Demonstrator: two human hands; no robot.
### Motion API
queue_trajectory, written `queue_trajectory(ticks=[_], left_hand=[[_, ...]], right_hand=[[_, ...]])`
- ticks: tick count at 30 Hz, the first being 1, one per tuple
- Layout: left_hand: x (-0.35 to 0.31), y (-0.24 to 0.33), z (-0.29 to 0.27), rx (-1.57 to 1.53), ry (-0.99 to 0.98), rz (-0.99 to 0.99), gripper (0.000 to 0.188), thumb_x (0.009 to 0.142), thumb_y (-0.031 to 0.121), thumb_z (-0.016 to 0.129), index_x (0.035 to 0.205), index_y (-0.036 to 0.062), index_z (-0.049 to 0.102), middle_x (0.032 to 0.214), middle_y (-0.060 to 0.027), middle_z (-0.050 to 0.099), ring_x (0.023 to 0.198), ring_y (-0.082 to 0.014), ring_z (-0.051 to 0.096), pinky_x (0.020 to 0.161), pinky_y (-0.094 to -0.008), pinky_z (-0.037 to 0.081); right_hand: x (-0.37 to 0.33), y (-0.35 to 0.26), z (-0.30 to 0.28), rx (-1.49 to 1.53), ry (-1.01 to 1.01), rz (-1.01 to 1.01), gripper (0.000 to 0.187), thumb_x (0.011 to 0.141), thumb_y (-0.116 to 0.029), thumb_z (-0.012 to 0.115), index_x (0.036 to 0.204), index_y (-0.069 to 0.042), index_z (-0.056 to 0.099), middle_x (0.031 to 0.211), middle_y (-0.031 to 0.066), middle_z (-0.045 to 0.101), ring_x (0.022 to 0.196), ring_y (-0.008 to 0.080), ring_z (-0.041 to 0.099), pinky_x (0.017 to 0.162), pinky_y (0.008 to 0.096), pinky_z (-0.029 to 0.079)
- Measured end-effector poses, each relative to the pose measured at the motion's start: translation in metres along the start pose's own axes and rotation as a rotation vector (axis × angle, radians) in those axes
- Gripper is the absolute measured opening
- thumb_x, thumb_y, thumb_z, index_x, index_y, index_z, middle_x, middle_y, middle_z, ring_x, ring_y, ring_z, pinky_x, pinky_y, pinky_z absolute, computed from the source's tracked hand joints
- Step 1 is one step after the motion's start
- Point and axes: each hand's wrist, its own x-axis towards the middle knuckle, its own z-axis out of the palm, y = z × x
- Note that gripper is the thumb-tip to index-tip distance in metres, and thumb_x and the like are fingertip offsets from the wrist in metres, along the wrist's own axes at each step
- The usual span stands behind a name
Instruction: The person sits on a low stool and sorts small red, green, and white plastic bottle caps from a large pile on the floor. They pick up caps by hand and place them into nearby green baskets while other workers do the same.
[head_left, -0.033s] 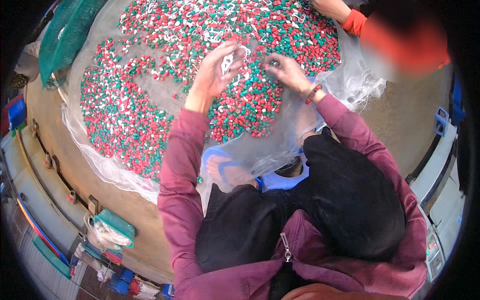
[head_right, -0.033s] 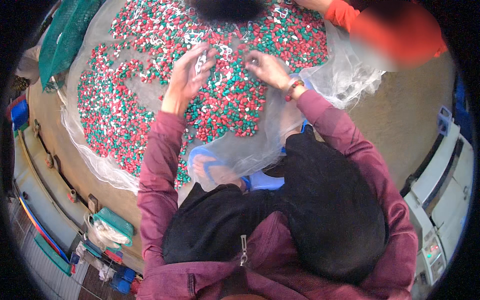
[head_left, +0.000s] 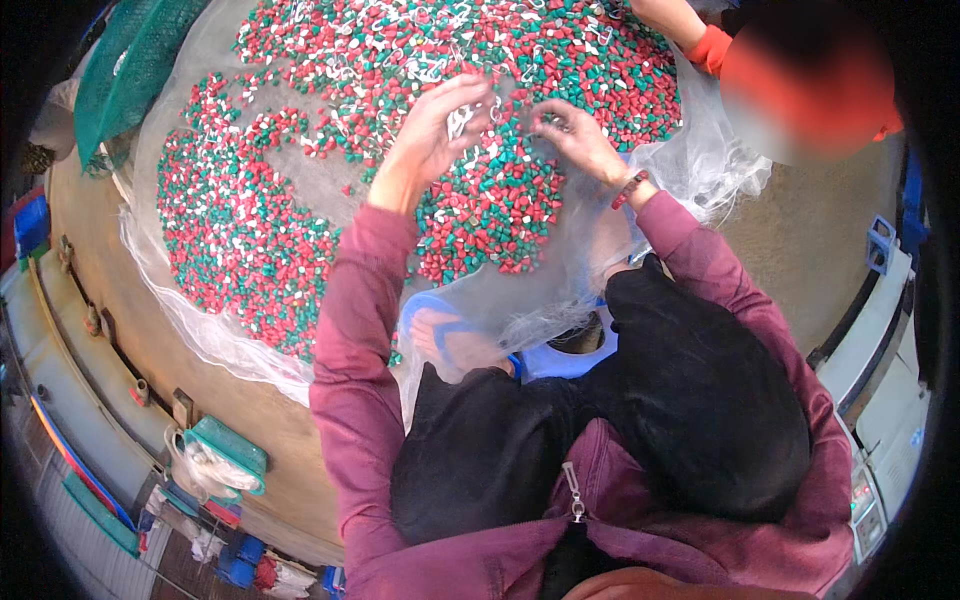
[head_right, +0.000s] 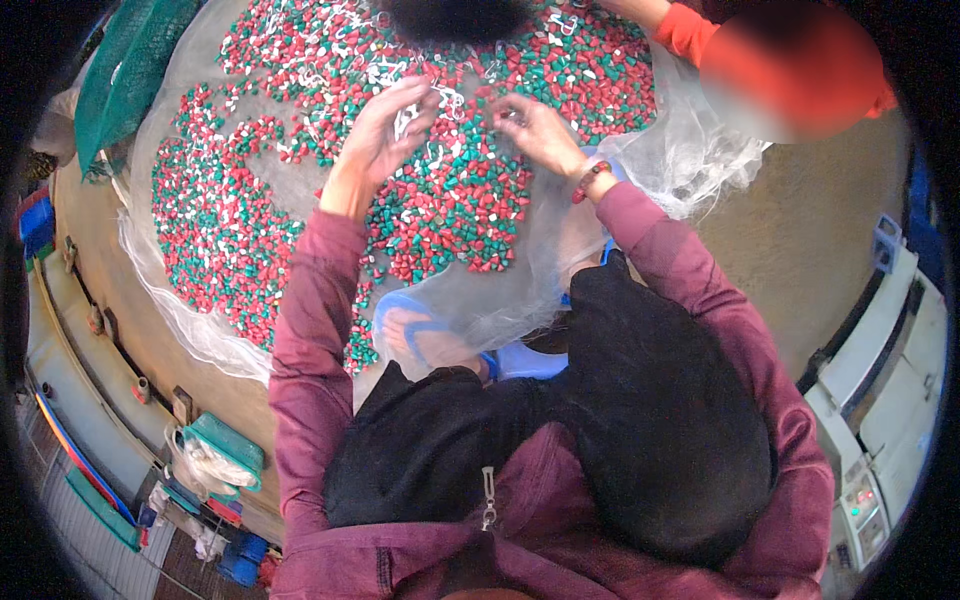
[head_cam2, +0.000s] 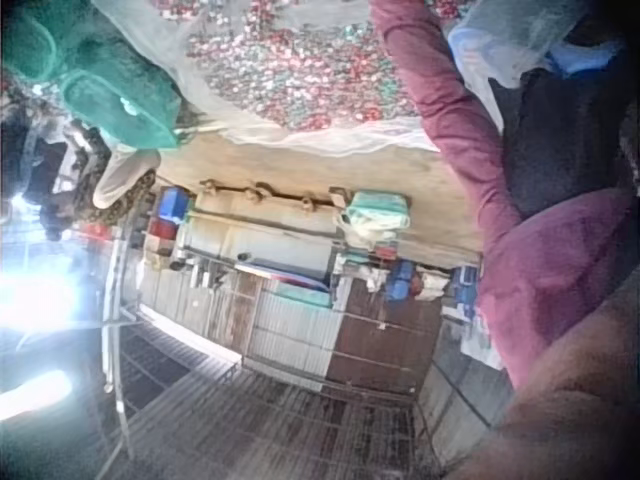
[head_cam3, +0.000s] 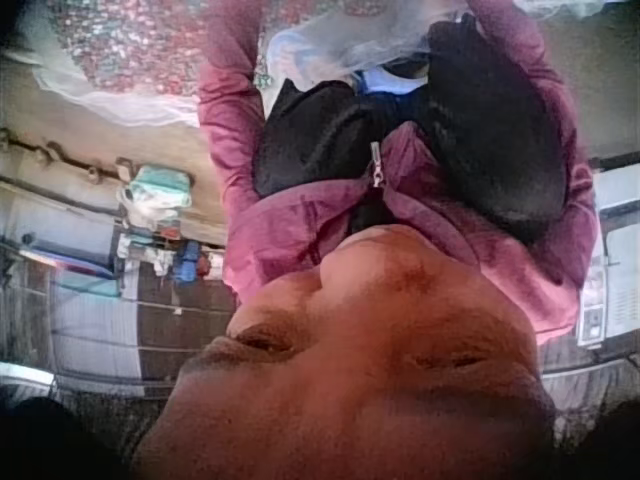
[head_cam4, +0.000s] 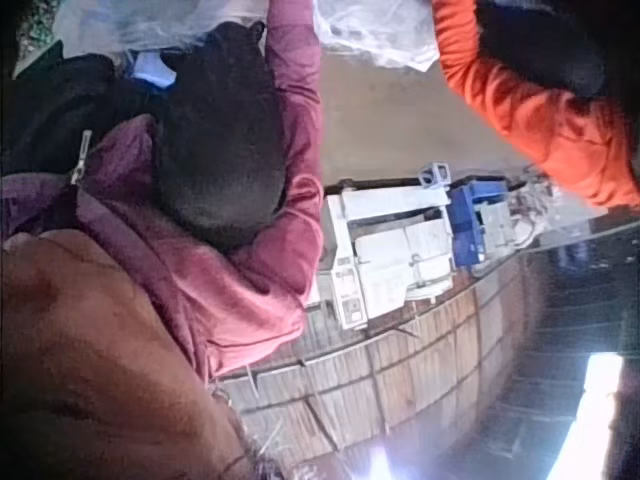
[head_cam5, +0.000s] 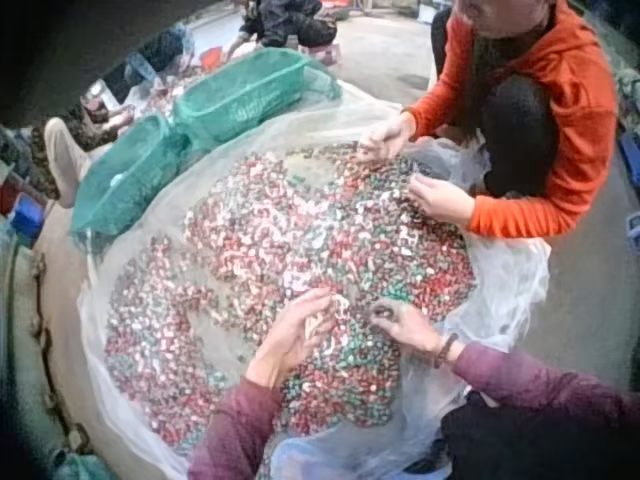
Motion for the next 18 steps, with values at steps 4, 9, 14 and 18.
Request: queue_trajectory(ticks=[4,9,14,18], left_hand=[[0.039,-0.007,-0.008,1.006,-0.022,0.187,0.026,0.086,0.025,0.068,0.104,0.0068,0.068,0.088,-0.0044,0.066,0.065,-0.0119,0.057,0.055,-0.0245,0.045],[0.062,-0.037,-0.024,2.233,-0.008,0.407,0.021,0.079,0.02,0.066,0.099,0.0145,0.071,0.088,-0.0098,0.066,0.079,-0.0287,0.067,0.068,-0.0404,0.053],[0.023,-0.036,-0.035,2.02,0.057,0.362,0.019,0.082,0.025,0.064,0.095,0.0133,0.07,0.086,-0.0101,0.064,0.076,-0.0303,0.065,0.066,-0.0419,0.051],[-0.035,-0.026,-0.039,1.752,0.247,0.312,0.022,0.083,0.027,0.066,0.094,0.0091,0.071,0.085,-0.0136,0.067,0.075,-0.0327,0.065,0.065,-0.043,0.051]], right_hand=[[-0.003,-0.015,-0.021,0.225,-0.033,0.216,0.026,0.095,-0.019,0.053,0.118,-0.008,0.061,0.1,0.0054,0.066,0.091,0.0146,0.062,0.076,0.031,0.05],[0.004,-0.008,-0.016,-0.269,-0.132,-0.011,0.031,0.093,-0.014,0.051,0.123,-0.011,0.055,0.102,0.0213,0.066,0.086,0.0313,0.067,0.072,0.04,0.053],[0.0,-0.001,-0.006,-0.817,-0.345,-0.096,0.048,0.083,-0.009,0.051,0.131,-0.012,0.043,0.089,0.017,0.066,0.078,0.0328,0.067,0.065,0.0433,0.055],[-0.001,-0.005,-0.003,-0.658,-0.302,-0.038,0.038,0.089,-0.015,0.052,0.126,-0.008,0.047,0.092,0.0165,0.067,0.086,0.0337,0.066,0.068,0.0454,0.053]])
